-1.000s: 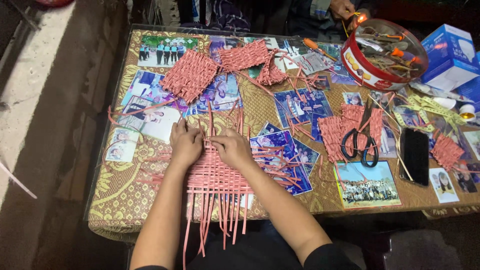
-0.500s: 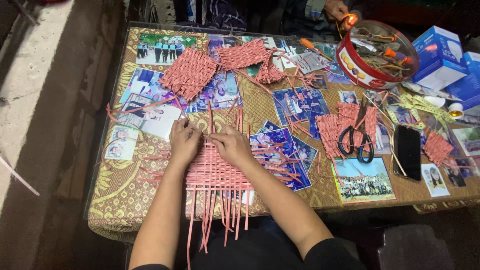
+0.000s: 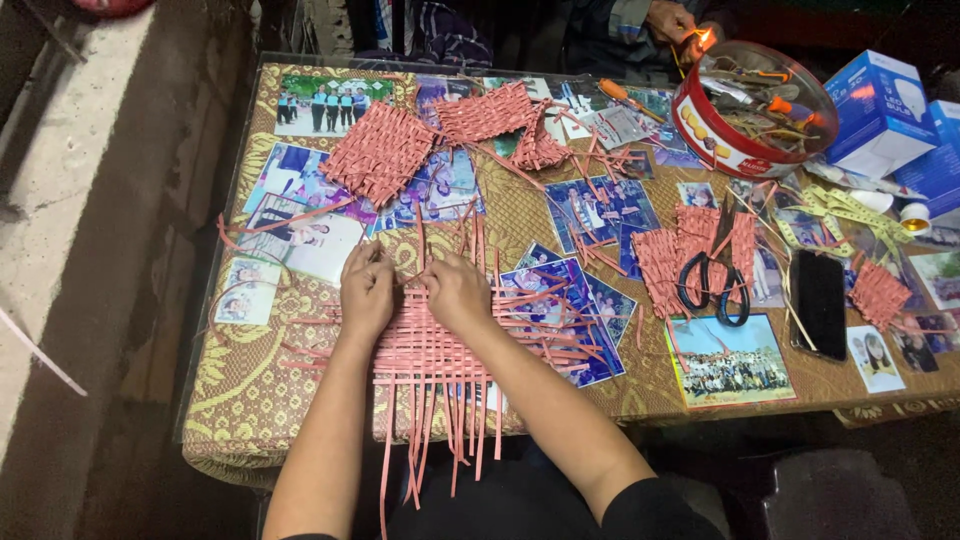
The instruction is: Weaving thin pink plastic strips together on a table to create a mat.
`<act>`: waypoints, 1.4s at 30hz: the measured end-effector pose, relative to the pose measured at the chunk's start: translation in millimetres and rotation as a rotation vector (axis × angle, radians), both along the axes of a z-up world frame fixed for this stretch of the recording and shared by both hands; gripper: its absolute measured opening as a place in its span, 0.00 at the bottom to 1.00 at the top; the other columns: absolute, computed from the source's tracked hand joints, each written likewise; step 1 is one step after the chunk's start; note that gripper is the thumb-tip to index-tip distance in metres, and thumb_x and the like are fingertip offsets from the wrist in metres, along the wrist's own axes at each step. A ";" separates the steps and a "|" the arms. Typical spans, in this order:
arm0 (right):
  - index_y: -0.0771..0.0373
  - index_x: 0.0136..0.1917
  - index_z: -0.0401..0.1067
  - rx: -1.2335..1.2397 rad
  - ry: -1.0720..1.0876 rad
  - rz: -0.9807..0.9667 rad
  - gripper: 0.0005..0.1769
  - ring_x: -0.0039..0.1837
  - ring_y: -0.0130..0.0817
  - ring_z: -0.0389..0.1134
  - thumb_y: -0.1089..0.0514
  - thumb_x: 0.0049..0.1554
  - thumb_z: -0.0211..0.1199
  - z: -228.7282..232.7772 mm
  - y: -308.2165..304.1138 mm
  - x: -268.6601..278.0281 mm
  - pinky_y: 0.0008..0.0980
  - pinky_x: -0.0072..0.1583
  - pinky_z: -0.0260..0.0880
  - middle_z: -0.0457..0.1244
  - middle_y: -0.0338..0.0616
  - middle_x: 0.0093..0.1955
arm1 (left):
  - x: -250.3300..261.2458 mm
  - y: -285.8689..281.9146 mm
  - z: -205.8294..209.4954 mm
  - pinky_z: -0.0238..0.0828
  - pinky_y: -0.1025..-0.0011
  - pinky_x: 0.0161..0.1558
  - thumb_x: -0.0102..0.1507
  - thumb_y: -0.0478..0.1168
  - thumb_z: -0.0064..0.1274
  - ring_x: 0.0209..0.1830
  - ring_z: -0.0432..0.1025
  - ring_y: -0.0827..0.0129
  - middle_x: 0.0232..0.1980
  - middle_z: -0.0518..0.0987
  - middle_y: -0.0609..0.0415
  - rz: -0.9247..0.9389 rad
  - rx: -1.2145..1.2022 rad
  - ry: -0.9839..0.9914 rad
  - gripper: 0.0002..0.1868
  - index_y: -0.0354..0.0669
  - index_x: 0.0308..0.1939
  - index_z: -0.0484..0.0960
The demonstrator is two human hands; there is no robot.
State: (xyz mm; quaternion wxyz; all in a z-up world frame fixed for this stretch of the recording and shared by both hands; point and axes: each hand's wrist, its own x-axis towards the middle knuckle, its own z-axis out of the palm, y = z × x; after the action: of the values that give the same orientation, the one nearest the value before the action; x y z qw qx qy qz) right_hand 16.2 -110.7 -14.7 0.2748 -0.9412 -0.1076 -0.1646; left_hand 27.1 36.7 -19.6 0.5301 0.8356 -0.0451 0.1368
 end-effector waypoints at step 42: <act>0.56 0.29 0.63 -0.164 -0.135 0.108 0.09 0.42 0.44 0.60 0.53 0.47 0.51 -1.7 8.4 12.7 0.38 0.45 0.61 0.56 0.41 0.31 | -55.5 -14.6 33.0 0.43 0.50 0.56 0.59 0.52 0.36 0.61 0.52 0.54 0.56 0.66 0.49 0.054 0.930 -0.017 0.19 0.51 0.47 0.74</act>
State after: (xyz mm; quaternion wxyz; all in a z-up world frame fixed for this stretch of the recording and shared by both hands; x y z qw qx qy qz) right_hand 28.9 -102.3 -16.5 0.1974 -0.9401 -0.1897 -0.2032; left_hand -28.4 22.1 13.4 0.0950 0.9843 -0.0841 0.1225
